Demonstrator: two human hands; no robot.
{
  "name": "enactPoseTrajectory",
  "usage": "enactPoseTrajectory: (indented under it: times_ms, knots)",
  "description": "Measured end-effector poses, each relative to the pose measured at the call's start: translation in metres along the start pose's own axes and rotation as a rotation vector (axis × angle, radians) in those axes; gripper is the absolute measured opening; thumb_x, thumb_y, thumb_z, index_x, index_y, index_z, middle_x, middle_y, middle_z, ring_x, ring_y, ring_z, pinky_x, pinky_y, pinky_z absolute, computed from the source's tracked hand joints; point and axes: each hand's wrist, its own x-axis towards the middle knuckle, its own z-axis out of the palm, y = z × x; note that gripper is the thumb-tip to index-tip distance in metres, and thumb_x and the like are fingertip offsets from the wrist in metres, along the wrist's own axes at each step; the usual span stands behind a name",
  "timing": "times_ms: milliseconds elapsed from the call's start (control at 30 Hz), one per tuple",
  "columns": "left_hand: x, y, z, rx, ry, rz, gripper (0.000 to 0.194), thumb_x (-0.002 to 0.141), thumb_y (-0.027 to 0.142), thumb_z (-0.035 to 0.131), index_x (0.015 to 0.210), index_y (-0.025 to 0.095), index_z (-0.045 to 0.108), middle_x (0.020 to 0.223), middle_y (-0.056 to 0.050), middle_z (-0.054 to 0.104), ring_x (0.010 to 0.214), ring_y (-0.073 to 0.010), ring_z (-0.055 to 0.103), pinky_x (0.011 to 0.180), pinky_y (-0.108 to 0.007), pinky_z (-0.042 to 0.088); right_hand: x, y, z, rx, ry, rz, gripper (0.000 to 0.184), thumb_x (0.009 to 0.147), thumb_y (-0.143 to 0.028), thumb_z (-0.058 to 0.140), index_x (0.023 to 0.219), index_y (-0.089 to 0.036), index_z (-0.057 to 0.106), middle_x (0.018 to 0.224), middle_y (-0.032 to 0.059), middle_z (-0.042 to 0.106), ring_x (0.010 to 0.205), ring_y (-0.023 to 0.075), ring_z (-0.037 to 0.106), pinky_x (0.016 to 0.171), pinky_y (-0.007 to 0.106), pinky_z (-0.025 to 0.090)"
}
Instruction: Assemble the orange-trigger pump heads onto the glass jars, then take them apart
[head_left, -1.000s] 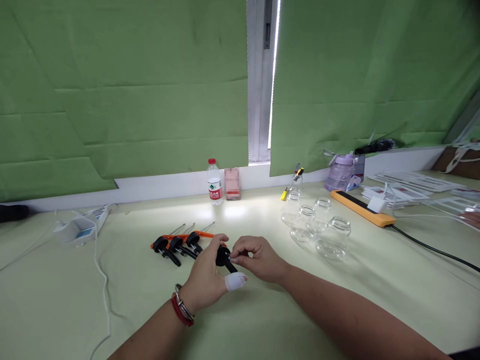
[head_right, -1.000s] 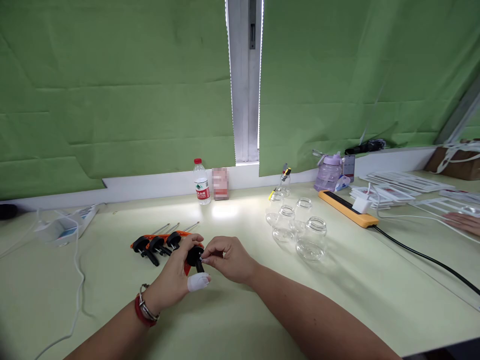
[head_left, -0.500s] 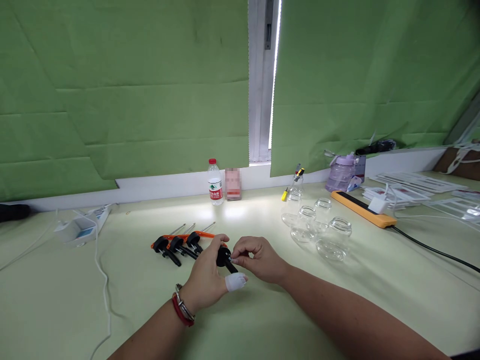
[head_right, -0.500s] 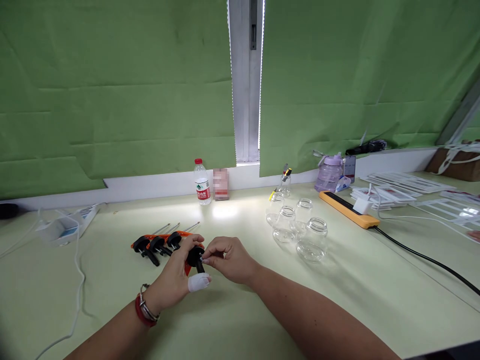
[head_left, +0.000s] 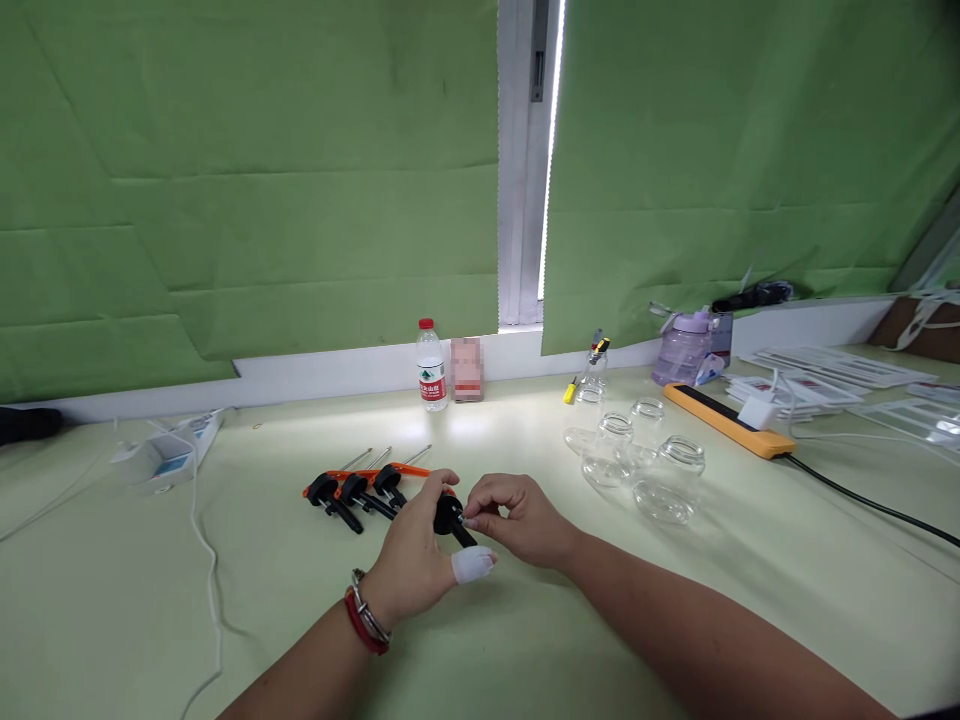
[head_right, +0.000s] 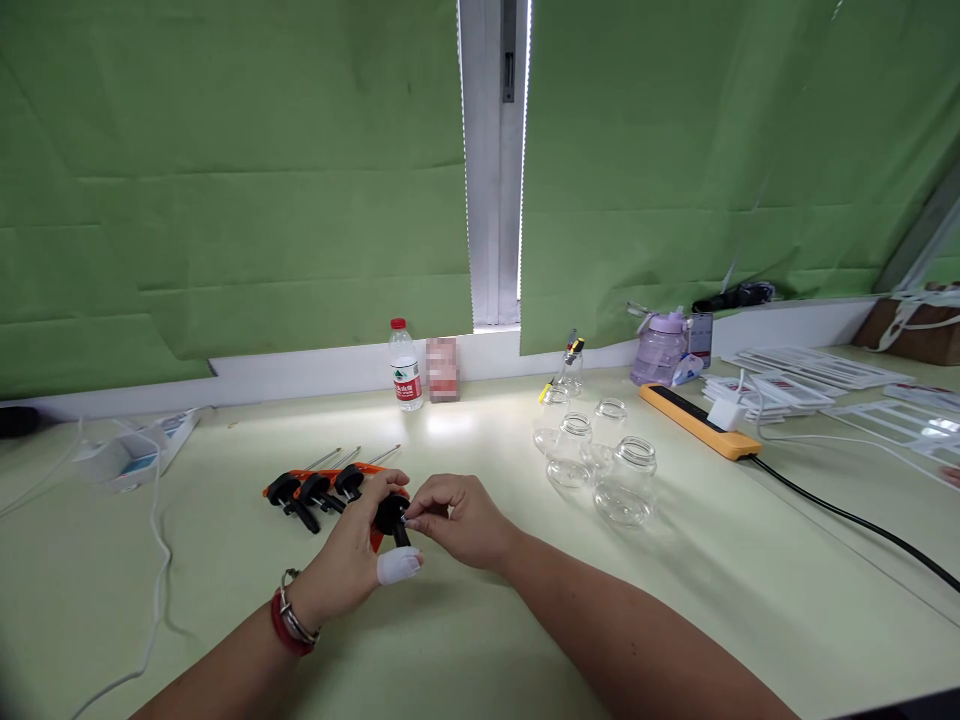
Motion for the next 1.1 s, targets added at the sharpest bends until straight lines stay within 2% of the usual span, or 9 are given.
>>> enactPoseTrajectory:
  times_ms: [367, 667, 1100]
  knots:
    - [0.000, -0.001, 0.000, 0.098, 0.007, -0.006, 0.068, 0.061, 0.043, 0.067, 0.118, 0.022, 0.034, 0.108, -0.010, 0.055, 0.099, -0.0259, 0.055, 0.080, -0.039, 0.046, 0.000, 0.002, 0.000, -0.022, 0.010, 0.008, 0.005, 0.074, -0.021, 0.063, 0.076, -0.017, 0.066, 0.074, 0.0026, 0.060, 0.066, 0.0118, 0.053, 0.061, 0.025, 0.043]
    - [-0.004, 0.008, -0.003, 0.182, 0.050, -0.058, 0.077, 0.058, 0.046, 0.069, 0.122, 0.022, 0.032, 0.113, -0.011, 0.054, 0.100, -0.0280, 0.055, 0.080, -0.040, 0.047, 0.000, 0.003, 0.000, -0.024, -0.013, -0.020, 0.006, 0.075, -0.018, 0.062, 0.077, -0.017, 0.067, 0.075, 0.0032, 0.061, 0.067, 0.0119, 0.054, 0.060, 0.024, 0.042]
    - [-0.005, 0.013, -0.004, 0.254, 0.084, -0.029, 0.076, 0.055, 0.044, 0.068, 0.121, 0.020, 0.036, 0.115, -0.012, 0.054, 0.103, -0.0295, 0.054, 0.082, -0.041, 0.046, 0.000, 0.003, 0.002, -0.052, -0.005, 0.017, 0.007, 0.075, -0.019, 0.061, 0.075, -0.017, 0.068, 0.073, 0.0030, 0.061, 0.066, 0.0118, 0.053, 0.060, 0.024, 0.042]
